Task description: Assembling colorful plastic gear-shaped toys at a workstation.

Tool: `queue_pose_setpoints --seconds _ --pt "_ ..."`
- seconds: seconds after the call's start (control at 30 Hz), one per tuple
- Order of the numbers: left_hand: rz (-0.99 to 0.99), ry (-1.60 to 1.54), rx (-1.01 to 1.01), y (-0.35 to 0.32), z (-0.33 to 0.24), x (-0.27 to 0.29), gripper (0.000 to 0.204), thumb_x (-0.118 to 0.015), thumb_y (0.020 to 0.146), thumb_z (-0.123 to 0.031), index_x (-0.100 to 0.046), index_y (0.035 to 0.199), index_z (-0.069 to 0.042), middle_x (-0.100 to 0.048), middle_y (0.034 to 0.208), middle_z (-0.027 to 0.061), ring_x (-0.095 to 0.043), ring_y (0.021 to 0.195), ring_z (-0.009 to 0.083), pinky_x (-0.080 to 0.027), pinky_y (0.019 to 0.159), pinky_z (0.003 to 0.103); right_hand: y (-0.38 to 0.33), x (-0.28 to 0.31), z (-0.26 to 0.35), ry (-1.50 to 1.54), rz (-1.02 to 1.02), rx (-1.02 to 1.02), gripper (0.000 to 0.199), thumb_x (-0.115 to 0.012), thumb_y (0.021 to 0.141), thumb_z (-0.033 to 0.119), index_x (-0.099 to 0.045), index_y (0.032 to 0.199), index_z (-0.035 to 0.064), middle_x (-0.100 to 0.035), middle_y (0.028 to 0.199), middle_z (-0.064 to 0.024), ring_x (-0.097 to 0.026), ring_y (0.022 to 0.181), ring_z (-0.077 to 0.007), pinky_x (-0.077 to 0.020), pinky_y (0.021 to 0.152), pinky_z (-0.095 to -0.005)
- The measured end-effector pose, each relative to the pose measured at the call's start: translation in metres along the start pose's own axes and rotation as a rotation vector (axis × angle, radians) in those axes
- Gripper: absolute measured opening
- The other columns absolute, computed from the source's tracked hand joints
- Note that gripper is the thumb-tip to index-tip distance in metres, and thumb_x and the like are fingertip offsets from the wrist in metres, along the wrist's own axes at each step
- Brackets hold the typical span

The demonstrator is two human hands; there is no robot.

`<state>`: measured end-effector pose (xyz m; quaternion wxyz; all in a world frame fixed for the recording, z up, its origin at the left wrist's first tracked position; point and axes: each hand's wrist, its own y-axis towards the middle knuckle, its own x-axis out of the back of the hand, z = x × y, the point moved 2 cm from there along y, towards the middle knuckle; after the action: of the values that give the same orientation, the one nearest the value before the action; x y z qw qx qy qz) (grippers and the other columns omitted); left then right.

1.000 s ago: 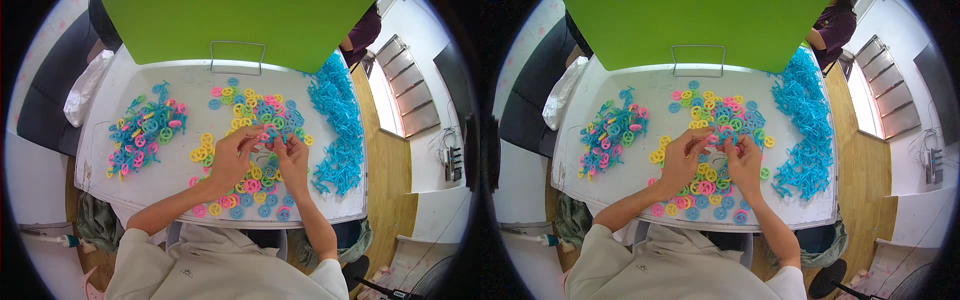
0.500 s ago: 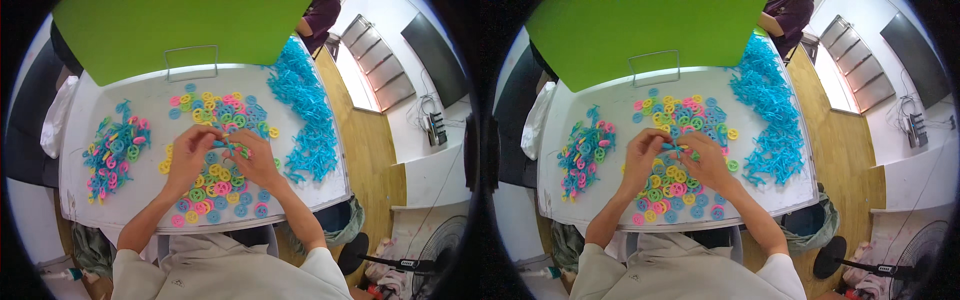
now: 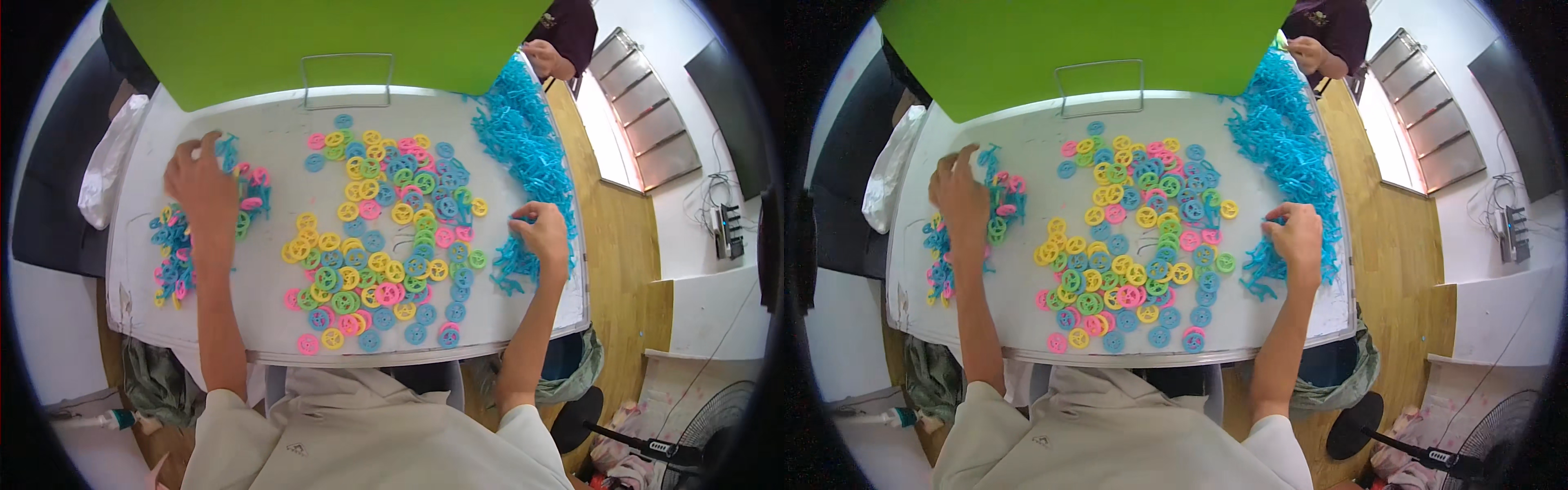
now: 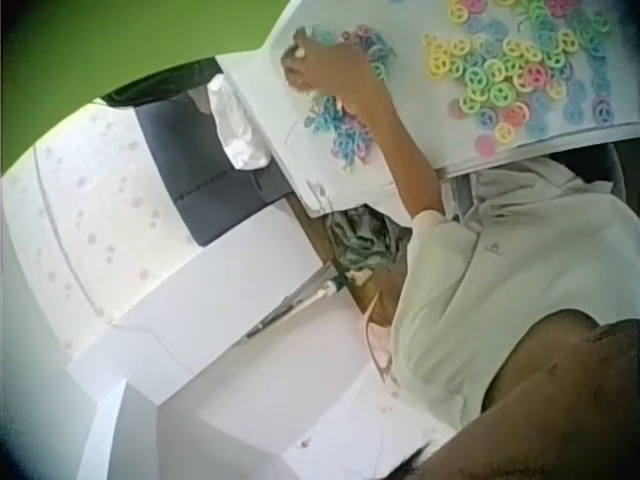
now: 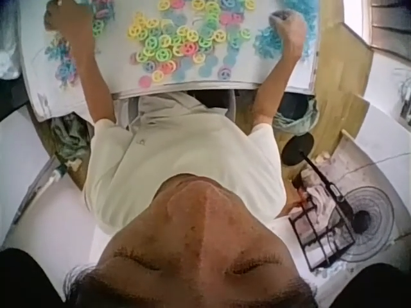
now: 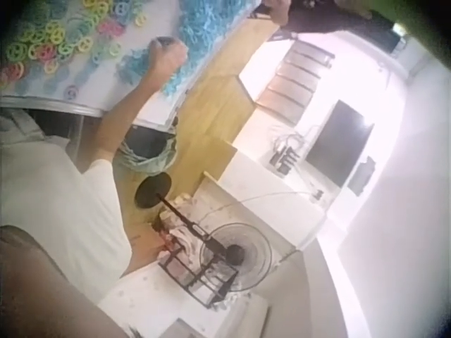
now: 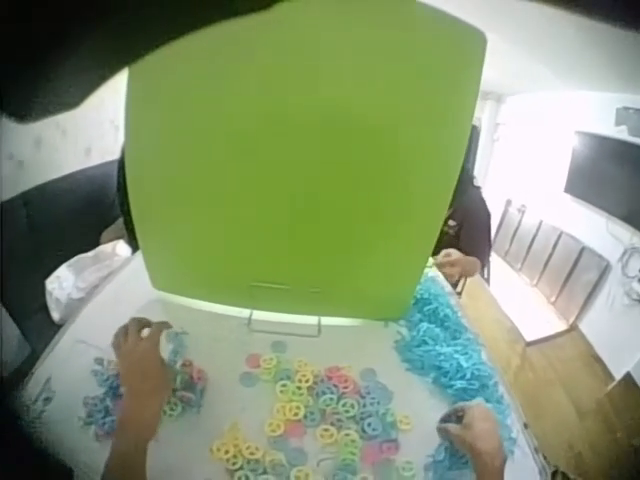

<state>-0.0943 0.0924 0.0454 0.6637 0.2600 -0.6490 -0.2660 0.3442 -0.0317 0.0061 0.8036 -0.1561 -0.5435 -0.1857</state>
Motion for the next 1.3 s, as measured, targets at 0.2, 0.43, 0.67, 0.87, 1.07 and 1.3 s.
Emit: queue_pose_setpoints --seconds 0.2,0.43,0.67,0.87,1.07,1.3 --pt "0.371 -0.803 -0.186 -0.036 -0.069 -0.002 0.019 -0.067 0.075 -0.005 -0.068 0.094 -0.007 -0.059 0.102 0.0119 -0.052 0.1 0.0326 -0.044 0.086 0.042 -0.003 0.005 0.016 0.14 -0.292 0.209 0.02 -0.07 0.081 0.019 -0.07 0.095 0.0051 -0.066 0.096 -0.0126 -0.062 0.089 -0.0231 -0.0479 0.08 -0.0325" --pt "0.65 -0.868 -0.227 -0.063 -0.092 -0.009 0.019 -0.071 0.072 -0.007 -0.064 0.09 -0.005 -0.059 0.088 0.0102 -0.056 0.087 0.0286 -0.045 0.078 0.039 -0.006 0.007 0.031 0.73 -0.248 0.166 0.017 -0.058 0.093 0.015 -0.064 0.102 0.0006 -0.066 0.101 -0.0046 -0.057 0.091 -0.0098 -0.0446 0.076 -0.0232" --pt "0.587 -1.084 -0.108 -0.055 -0.1 0.005 0.016 -0.069 0.075 0.0 -0.06 0.089 -0.002 -0.056 0.08 0.0119 -0.059 0.068 0.0277 -0.046 0.061 0.038 0.0 0.006 0.03 0.724 -0.29 0.164 0.018 -0.062 0.091 0.012 -0.068 0.104 -0.0001 -0.068 0.1 -0.0071 -0.06 0.08 -0.0078 -0.047 0.069 -0.0208" --pt "0.656 -1.126 -0.095 -0.058 -0.108 0.009 0.018 -0.069 0.077 -0.002 -0.062 0.093 -0.001 -0.057 0.082 0.0107 -0.06 0.07 0.0247 -0.048 0.063 0.033 0.001 0.006 0.029 0.862 -0.396 0.242 0.019 -0.061 0.092 0.012 -0.065 0.106 -0.0012 -0.068 0.1 -0.009 -0.063 0.082 -0.0099 -0.0498 0.074 -0.0216" --pt "1.023 -1.578 0.273 -0.057 -0.113 0.013 0.016 -0.065 0.089 -0.013 -0.058 0.099 -0.002 -0.063 0.092 0.0045 -0.064 0.082 0.0131 -0.05 0.069 0.028 -0.006 -0.001 0.049 1.152 -0.178 0.169 0.02 -0.055 0.096 0.018 -0.06 0.106 0.0013 -0.067 0.101 -0.008 -0.062 0.083 -0.0094 -0.0504 0.076 -0.0227" --pt "0.978 -1.809 0.359 -0.065 -0.12 0.02 0.023 -0.064 0.091 -0.018 -0.057 0.1 0.001 -0.064 0.091 0.0068 -0.065 0.08 0.0128 -0.053 0.067 0.026 -0.026 -0.026 0.084 1.078 0.099 0.398 0.014 -0.055 0.095 0.01 -0.06 0.105 0.0014 -0.064 0.095 -0.0031 -0.061 0.083 -0.0087 -0.049 0.074 -0.0218"
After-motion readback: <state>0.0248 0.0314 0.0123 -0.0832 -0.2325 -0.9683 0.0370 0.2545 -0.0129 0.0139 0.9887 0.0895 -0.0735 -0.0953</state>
